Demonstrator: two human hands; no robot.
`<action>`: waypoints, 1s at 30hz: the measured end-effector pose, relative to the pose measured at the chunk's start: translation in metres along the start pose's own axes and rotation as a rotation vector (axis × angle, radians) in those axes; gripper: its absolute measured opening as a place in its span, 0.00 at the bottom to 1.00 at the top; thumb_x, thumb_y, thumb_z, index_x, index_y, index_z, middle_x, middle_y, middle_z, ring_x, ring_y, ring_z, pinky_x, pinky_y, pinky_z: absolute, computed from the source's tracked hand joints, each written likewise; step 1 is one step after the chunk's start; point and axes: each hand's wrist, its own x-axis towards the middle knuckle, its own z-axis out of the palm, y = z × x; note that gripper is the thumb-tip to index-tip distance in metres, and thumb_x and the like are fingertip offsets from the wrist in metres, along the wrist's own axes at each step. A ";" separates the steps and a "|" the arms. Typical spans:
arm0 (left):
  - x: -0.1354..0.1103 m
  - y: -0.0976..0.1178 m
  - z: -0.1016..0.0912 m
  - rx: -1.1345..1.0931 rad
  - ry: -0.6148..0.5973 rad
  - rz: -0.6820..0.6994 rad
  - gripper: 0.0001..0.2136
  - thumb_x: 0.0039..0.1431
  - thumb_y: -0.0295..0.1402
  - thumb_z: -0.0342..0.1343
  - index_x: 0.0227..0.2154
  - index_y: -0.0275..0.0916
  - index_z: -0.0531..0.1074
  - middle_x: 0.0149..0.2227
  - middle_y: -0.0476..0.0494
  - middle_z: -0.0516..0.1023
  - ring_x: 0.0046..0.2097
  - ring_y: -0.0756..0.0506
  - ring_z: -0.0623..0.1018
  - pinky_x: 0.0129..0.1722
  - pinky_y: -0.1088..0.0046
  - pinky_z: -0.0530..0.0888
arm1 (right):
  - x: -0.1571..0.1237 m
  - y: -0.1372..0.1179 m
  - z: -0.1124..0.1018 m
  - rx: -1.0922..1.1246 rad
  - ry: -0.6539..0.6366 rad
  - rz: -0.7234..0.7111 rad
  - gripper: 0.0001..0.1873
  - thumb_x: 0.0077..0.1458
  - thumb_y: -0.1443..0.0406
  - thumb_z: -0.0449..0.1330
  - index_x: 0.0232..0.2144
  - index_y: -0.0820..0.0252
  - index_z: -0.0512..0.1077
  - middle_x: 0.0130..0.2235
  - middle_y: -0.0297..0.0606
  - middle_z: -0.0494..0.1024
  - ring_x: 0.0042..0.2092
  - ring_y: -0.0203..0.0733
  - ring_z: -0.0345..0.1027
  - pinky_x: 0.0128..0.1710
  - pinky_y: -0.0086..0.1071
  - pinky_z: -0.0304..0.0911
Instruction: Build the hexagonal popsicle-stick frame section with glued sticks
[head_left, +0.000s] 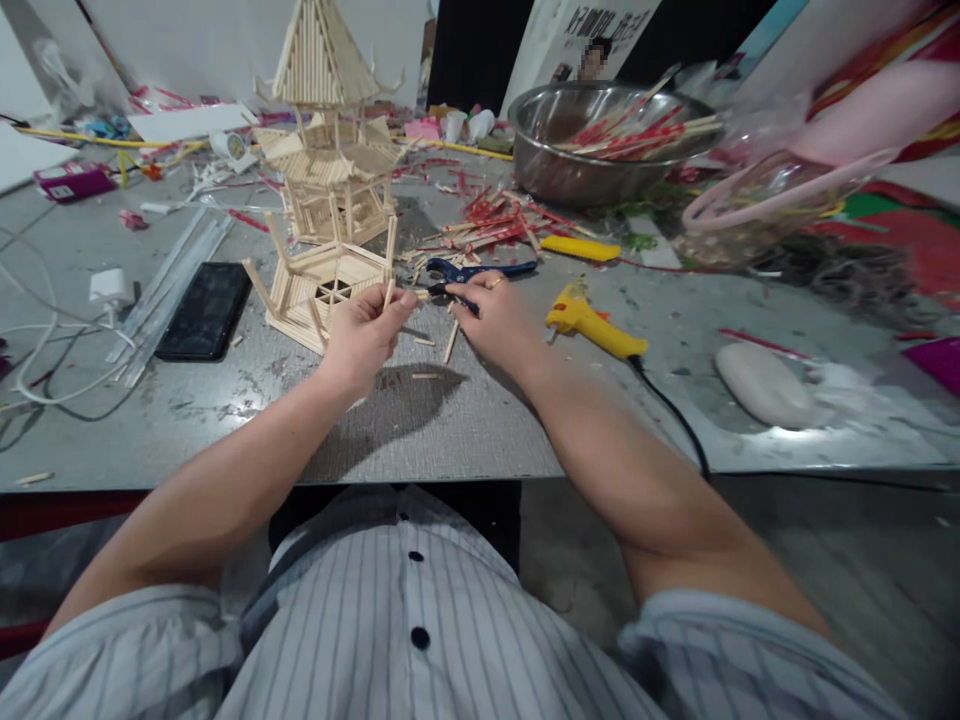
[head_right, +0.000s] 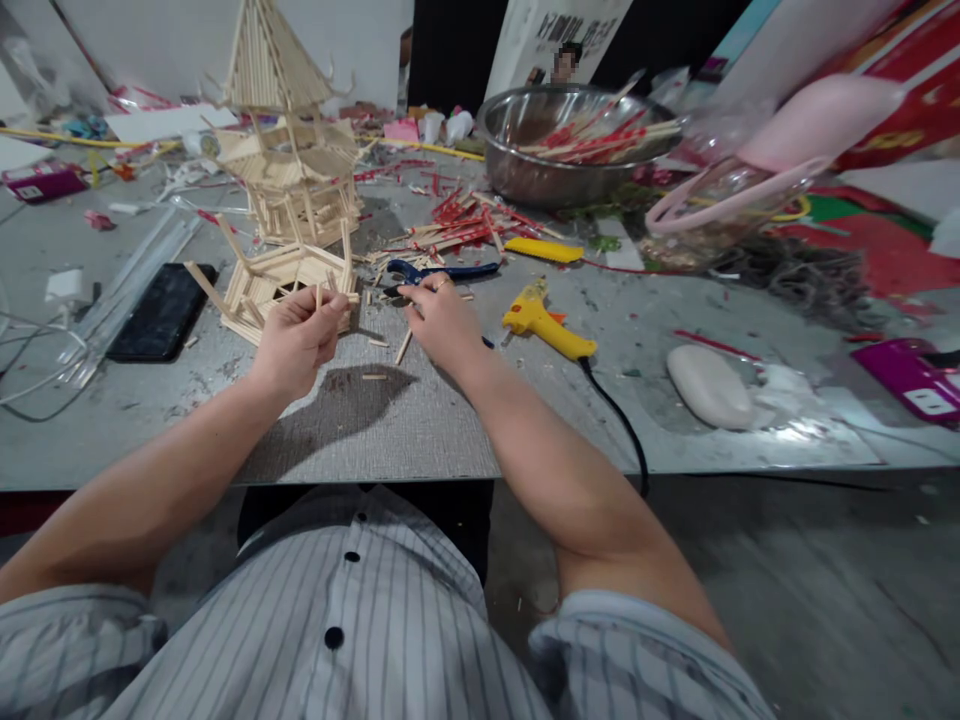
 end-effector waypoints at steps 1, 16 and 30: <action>0.000 -0.001 0.000 -0.007 -0.001 0.007 0.07 0.59 0.33 0.51 0.26 0.40 0.64 0.16 0.58 0.52 0.16 0.57 0.50 0.14 0.77 0.50 | -0.002 -0.005 0.000 0.070 0.032 -0.033 0.15 0.55 0.59 0.56 0.42 0.57 0.76 0.46 0.47 0.72 0.45 0.48 0.68 0.42 0.41 0.66; -0.002 -0.012 -0.004 0.672 0.005 0.390 0.08 0.59 0.33 0.52 0.28 0.37 0.73 0.22 0.51 0.68 0.25 0.53 0.67 0.27 0.75 0.62 | -0.013 -0.042 -0.010 0.714 -0.119 0.022 0.17 0.49 0.51 0.62 0.31 0.58 0.71 0.25 0.30 0.69 0.23 0.30 0.58 0.24 0.29 0.58; -0.001 -0.012 -0.013 0.842 -0.024 0.507 0.09 0.58 0.35 0.52 0.34 0.37 0.74 0.22 0.49 0.71 0.24 0.52 0.67 0.26 0.76 0.61 | -0.011 -0.045 -0.021 0.666 -0.236 -0.022 0.21 0.49 0.47 0.61 0.25 0.59 0.70 0.22 0.30 0.68 0.22 0.30 0.58 0.22 0.28 0.55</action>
